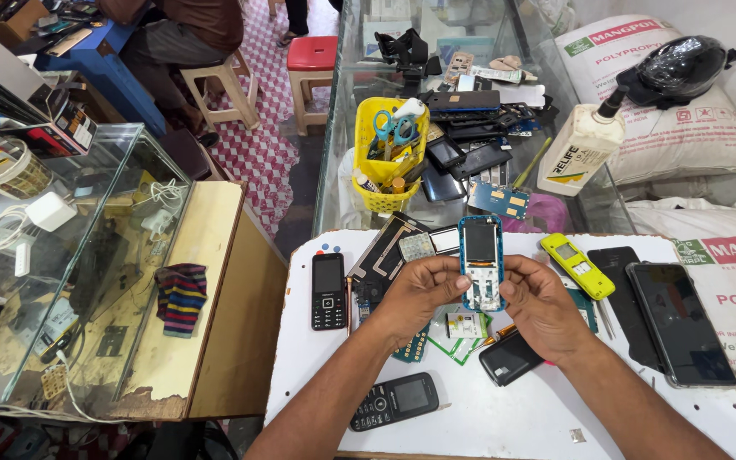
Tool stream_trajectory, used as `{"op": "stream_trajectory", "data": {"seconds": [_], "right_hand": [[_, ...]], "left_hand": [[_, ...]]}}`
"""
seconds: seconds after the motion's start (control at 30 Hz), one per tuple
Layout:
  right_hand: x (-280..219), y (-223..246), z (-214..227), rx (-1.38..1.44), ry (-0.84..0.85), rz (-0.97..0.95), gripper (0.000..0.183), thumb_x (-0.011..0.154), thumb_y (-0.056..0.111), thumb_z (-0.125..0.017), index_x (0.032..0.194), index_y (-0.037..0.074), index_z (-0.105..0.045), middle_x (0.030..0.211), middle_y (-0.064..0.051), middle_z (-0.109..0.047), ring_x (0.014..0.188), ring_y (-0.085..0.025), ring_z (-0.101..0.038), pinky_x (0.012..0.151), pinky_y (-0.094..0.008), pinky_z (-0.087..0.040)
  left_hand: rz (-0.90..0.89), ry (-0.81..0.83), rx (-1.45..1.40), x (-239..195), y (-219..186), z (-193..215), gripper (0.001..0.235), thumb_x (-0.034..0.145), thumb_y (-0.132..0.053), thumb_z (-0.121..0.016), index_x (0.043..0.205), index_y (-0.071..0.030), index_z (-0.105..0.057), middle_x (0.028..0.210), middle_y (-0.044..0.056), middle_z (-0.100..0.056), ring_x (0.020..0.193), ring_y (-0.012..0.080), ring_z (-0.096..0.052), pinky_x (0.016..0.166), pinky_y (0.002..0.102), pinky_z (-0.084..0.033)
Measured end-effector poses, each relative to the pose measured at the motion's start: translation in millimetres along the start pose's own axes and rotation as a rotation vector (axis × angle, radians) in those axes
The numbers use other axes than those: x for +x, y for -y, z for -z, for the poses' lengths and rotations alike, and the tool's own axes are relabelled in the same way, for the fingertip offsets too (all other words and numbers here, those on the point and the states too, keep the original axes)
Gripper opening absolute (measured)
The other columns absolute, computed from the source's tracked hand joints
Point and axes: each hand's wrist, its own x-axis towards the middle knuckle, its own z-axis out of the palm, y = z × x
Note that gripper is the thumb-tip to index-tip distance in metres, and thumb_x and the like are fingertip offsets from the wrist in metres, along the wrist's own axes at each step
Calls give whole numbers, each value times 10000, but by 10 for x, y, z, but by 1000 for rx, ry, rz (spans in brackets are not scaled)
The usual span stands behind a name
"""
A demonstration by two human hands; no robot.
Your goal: The person disassembles a blue mobile phone, removes the battery and keypad, and reassembles the device. They then pick up a black mobile phone and use a screwdriver to remove screws from its back cover. The workspace is cluttered with various phone parts and tools.
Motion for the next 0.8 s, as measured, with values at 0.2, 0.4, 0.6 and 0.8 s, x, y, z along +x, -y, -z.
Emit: {"op": "stream_trajectory", "data": {"seconds": [0.2, 0.4, 0.6, 0.8], "right_hand": [[-15, 16, -46, -78, -18, 21, 371, 966, 87, -719, 1297, -44, -617, 1070, -57, -692, 981, -112, -642, 902, -290, -505], [-11, 87, -199, -189, -99, -23, 373, 923, 133, -682, 1263, -14, -638, 1065, -52, -724, 942, -116, -652, 835, -295, -524], [-22, 126, -417, -642, -190, 226, 304, 928, 88, -735, 1210, 10, -649, 1042, -55, -704, 912, -116, -692, 814, -267, -579], [-38, 151, -565, -1047, -196, 338, 300, 829, 111, -815, 1091, 14, -705, 1011, -61, -697, 846, -102, -706, 752, -257, -605]], "left_hand": [[-108, -3, 2, 16, 66, 19, 207, 994, -86, -712, 1177, 10, -703, 1001, 72, -741, 897, 95, -666, 822, 256, -562], [-88, -18, 27, -3, 47, 32, 217, 912, -80, -766, 1099, -8, -682, 1012, 68, -762, 912, 95, -705, 828, 241, -580], [-132, -182, 119, 6, 15, -30, 261, 900, -51, -769, 1130, -1, -657, 949, 86, -757, 829, 92, -708, 722, 227, -576], [-209, -168, 232, 12, 113, -47, 266, 875, -20, -807, 1068, 13, -626, 878, 96, -727, 790, 108, -698, 700, 245, -569]]}}
